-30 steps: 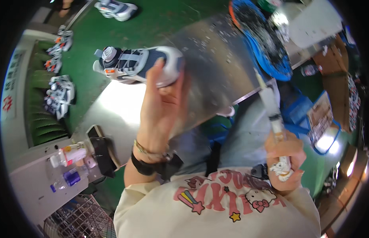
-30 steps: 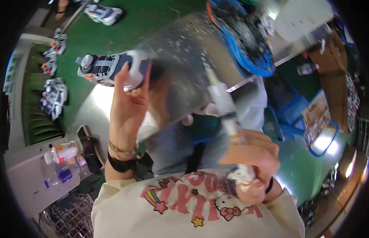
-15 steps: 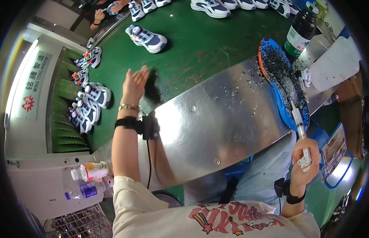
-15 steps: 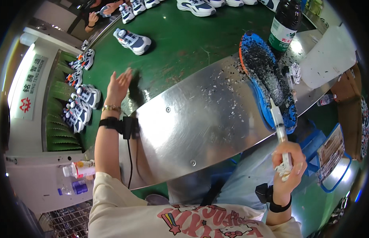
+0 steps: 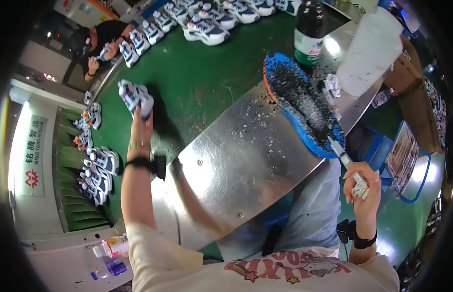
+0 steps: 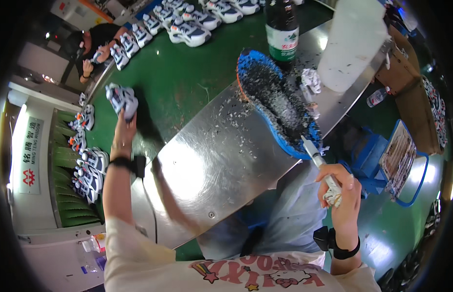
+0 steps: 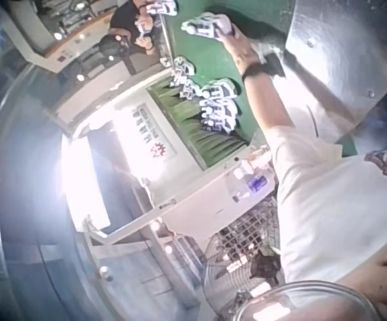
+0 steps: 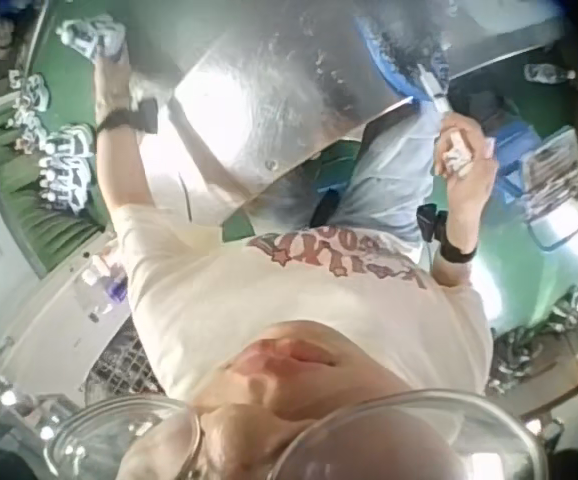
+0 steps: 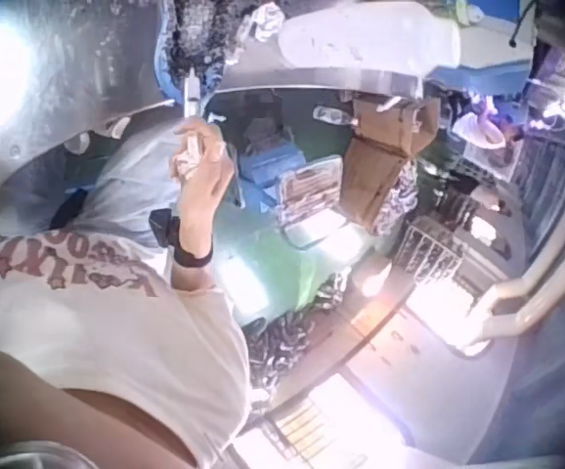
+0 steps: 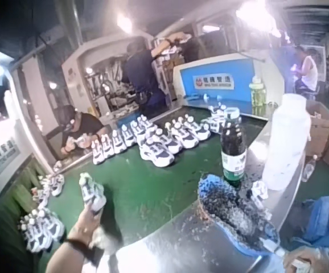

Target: Applying adhesive to shoe uppers and soles using a syringe and a brush.

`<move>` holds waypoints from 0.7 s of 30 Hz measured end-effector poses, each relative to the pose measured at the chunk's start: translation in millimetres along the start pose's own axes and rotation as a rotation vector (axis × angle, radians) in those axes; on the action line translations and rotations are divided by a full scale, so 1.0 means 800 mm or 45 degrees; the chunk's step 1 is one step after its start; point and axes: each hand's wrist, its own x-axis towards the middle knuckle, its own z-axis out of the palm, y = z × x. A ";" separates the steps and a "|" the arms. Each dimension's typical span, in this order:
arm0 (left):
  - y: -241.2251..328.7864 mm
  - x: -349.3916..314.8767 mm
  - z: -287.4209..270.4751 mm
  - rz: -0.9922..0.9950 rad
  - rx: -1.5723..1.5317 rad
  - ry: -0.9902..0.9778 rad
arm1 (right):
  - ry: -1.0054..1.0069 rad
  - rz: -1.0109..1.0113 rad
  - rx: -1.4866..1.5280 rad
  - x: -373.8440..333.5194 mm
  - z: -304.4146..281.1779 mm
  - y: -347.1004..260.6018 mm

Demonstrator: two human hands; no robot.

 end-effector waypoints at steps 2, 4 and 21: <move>0.014 -0.088 -0.047 -0.114 0.098 -0.238 | -0.017 -0.043 -0.018 -0.001 0.000 -0.009; 0.013 -0.212 -0.058 -0.193 0.275 -0.267 | -0.021 -0.069 -0.043 -0.004 -0.003 -0.015; 0.039 -0.502 -0.124 0.491 1.306 0.030 | -0.115 0.055 0.058 -0.018 0.025 -0.029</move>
